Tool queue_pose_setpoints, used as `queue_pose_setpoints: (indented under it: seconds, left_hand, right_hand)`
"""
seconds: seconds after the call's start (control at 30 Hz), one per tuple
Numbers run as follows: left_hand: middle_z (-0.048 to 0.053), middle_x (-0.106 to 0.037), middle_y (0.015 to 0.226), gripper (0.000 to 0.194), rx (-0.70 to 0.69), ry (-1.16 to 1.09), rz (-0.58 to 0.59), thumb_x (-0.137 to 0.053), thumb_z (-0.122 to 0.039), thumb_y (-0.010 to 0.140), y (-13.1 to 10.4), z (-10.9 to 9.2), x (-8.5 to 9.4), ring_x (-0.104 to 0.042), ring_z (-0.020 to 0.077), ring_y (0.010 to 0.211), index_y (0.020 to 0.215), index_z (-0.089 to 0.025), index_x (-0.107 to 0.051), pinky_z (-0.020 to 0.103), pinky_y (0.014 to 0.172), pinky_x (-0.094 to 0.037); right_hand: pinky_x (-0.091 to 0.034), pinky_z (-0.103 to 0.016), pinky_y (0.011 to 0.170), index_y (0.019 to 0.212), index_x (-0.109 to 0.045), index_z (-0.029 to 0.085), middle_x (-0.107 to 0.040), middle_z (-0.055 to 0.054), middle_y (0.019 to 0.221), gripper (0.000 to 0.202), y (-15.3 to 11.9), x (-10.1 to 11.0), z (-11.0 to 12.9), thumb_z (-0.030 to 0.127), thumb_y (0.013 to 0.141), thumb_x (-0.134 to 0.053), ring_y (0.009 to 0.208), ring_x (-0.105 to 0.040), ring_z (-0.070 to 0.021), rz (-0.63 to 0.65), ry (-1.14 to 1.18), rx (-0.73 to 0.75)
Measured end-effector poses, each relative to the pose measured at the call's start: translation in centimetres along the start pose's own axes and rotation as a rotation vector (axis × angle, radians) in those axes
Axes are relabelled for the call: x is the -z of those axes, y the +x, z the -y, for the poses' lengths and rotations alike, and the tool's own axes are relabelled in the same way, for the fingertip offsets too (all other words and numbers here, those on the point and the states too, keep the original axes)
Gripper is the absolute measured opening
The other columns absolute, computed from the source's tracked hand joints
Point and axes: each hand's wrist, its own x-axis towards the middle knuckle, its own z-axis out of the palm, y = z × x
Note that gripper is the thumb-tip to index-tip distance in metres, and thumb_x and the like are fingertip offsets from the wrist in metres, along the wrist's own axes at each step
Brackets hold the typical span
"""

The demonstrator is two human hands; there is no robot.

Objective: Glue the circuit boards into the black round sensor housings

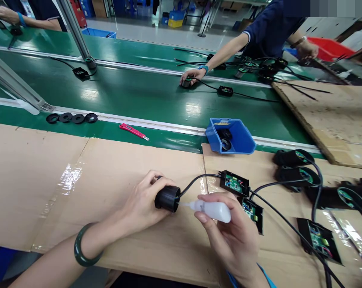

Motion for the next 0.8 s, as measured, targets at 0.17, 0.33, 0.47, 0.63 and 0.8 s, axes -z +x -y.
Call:
queue_pose_setpoints:
  seconds: [0.17,0.33,0.47,0.63,0.8]
  left_hand:
    - [0.003,-0.058,0.109,0.048,-0.017,0.018,-0.005,-0.072,-0.005,0.069,-0.02,0.10,-0.09,-0.063,0.0221,0.104,0.111,-0.027,-0.062,0.033,0.085,-0.054]
    - [0.003,-0.058,0.109,0.047,-0.013,0.026,-0.011,-0.073,-0.007,0.070,-0.05,0.12,-0.05,-0.063,0.0224,0.104,0.111,-0.027,-0.061,0.034,0.083,-0.055]
    - [0.003,-0.057,0.110,0.049,-0.027,0.040,-0.023,-0.073,-0.005,0.069,-0.09,0.15,-0.02,-0.063,0.0216,0.104,0.111,-0.027,-0.061,0.033,0.083,-0.055]
    - [0.003,-0.058,0.110,0.047,-0.051,0.040,-0.030,-0.073,-0.006,0.071,-0.07,0.14,-0.06,-0.063,0.0212,0.105,0.111,-0.027,-0.061,0.032,0.084,-0.055]
    - [0.002,-0.057,0.109,0.046,-0.054,0.050,-0.029,-0.072,-0.005,0.071,-0.09,0.15,-0.11,-0.063,0.0192,0.102,0.111,-0.026,-0.061,0.030,0.083,-0.054]
  right_hand:
    - [-0.053,-0.030,0.064,0.109,-0.057,0.023,-0.068,-0.005,0.086,0.020,1.04,-0.02,0.49,0.016,0.090,-0.062,0.076,-0.064,-0.0188,0.006,-0.087,0.140]
    - [-0.053,-0.029,0.063,0.109,-0.057,0.019,-0.068,-0.006,0.087,0.023,1.06,0.20,0.60,0.012,0.087,-0.064,0.075,-0.065,-0.0185,0.006,-0.088,0.205]
    - [-0.053,-0.029,0.060,0.109,-0.058,0.018,-0.069,-0.006,0.087,0.023,0.77,0.26,0.63,0.012,0.087,-0.064,0.072,-0.065,-0.0178,0.026,-0.071,0.200]
    - [-0.053,-0.030,0.060,0.109,-0.059,0.018,-0.069,-0.005,0.086,0.025,1.06,0.09,0.51,0.011,0.086,-0.065,0.072,-0.064,-0.0178,-0.001,-0.070,0.223]
    - [-0.053,-0.030,0.059,0.110,-0.059,0.018,-0.069,-0.006,0.087,0.025,1.10,0.14,0.67,0.011,0.087,-0.065,0.072,-0.064,-0.0176,0.007,-0.064,0.221]
